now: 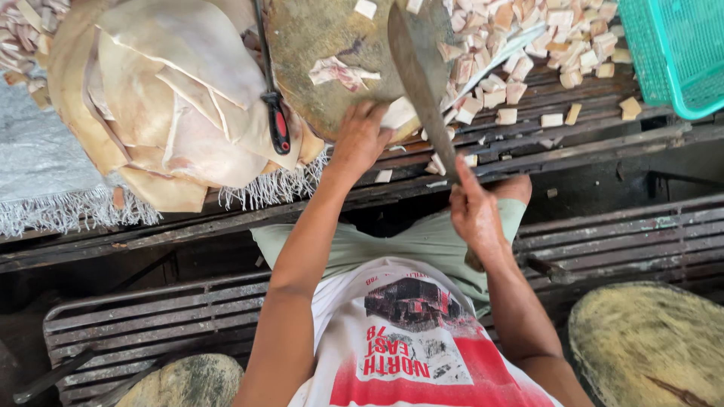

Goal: The person chops large pieces of animal skin into small cubes using a cleaver on a wooden cutting board, moving the finished pieces aside to a pile and reaching for new pieces.

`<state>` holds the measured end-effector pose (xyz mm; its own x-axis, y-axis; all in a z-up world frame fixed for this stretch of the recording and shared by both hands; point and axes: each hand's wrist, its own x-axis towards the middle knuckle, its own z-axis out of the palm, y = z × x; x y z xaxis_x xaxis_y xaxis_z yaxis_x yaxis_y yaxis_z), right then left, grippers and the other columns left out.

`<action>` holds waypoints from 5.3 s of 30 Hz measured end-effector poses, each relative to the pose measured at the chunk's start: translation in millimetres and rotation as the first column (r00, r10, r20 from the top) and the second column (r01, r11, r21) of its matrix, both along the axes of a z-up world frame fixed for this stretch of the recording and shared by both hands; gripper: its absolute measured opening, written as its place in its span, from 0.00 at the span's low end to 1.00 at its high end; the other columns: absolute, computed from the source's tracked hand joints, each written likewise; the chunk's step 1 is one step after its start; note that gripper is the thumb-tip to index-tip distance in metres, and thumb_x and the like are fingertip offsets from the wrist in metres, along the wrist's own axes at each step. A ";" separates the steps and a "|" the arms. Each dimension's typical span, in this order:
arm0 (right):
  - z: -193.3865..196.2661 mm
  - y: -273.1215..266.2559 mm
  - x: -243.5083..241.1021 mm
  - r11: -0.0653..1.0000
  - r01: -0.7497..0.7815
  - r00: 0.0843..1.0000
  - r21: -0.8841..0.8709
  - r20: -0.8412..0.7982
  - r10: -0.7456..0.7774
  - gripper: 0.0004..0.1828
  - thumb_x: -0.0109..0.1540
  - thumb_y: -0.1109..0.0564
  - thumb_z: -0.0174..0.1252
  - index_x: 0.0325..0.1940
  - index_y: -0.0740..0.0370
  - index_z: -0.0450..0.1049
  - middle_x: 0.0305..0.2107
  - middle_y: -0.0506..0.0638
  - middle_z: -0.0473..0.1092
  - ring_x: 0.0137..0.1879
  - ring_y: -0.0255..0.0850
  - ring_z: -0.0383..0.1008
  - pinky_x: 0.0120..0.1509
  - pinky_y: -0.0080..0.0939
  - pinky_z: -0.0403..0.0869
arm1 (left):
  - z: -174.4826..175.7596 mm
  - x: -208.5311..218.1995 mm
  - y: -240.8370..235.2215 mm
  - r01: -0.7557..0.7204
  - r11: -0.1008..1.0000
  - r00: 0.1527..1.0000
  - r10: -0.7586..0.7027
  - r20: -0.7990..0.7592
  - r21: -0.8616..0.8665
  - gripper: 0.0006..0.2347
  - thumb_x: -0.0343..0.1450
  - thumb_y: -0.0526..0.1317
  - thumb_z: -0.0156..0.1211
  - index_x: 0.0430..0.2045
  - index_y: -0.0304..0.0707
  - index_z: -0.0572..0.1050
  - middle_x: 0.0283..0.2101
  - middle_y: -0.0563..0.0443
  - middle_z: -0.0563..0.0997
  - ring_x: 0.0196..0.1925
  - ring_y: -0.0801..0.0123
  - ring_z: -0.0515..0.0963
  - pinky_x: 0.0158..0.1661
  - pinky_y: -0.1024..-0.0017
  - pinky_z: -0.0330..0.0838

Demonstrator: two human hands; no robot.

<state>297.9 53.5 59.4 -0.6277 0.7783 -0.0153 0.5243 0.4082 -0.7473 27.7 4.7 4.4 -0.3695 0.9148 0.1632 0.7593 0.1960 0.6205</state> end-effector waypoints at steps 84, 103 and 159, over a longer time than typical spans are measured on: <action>-11.7 1.0 20.9 0.986 -0.053 0.991 0.156 0.128 0.033 0.33 0.66 0.64 0.53 0.77 0.58 0.59 0.33 0.71 0.75 0.33 0.65 0.77 0.37 0.59 0.75 | -0.9 -111.8 42.0 -0.172 0.946 0.978 0.130 -0.165 -0.274 0.17 0.70 0.40 0.67 0.53 0.39 0.74 0.57 0.43 0.75 0.63 0.49 0.69 0.67 0.47 0.55; 24.6 0.6 19.1 0.941 0.148 0.902 0.303 -0.432 -0.003 0.31 0.73 0.71 0.50 0.80 0.62 0.52 0.34 0.58 0.75 0.30 0.43 0.74 0.33 0.38 0.76 | 18.6 -28.3 -9.0 0.047 0.998 0.987 -0.051 0.151 0.030 0.13 0.69 0.37 0.66 0.46 0.40 0.74 0.40 0.37 0.81 0.47 0.43 0.79 0.48 0.52 0.73; -0.5 -29.0 -21.6 0.972 -0.203 0.971 0.122 0.149 0.185 0.37 0.63 0.66 0.55 0.77 0.53 0.58 0.41 0.70 0.75 0.42 0.67 0.76 0.46 0.61 0.75 | 18.0 -22.8 -46.9 -0.099 0.991 0.995 0.101 -0.021 0.089 0.09 0.66 0.37 0.69 0.35 0.35 0.77 0.39 0.39 0.79 0.43 0.42 0.78 0.44 0.53 0.73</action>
<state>276.3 24.4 59.0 -0.7661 0.6425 -0.0140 0.5179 0.6044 -0.6053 4.9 -42.2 22.4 -0.4534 0.8551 0.2513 0.7540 0.2177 0.6197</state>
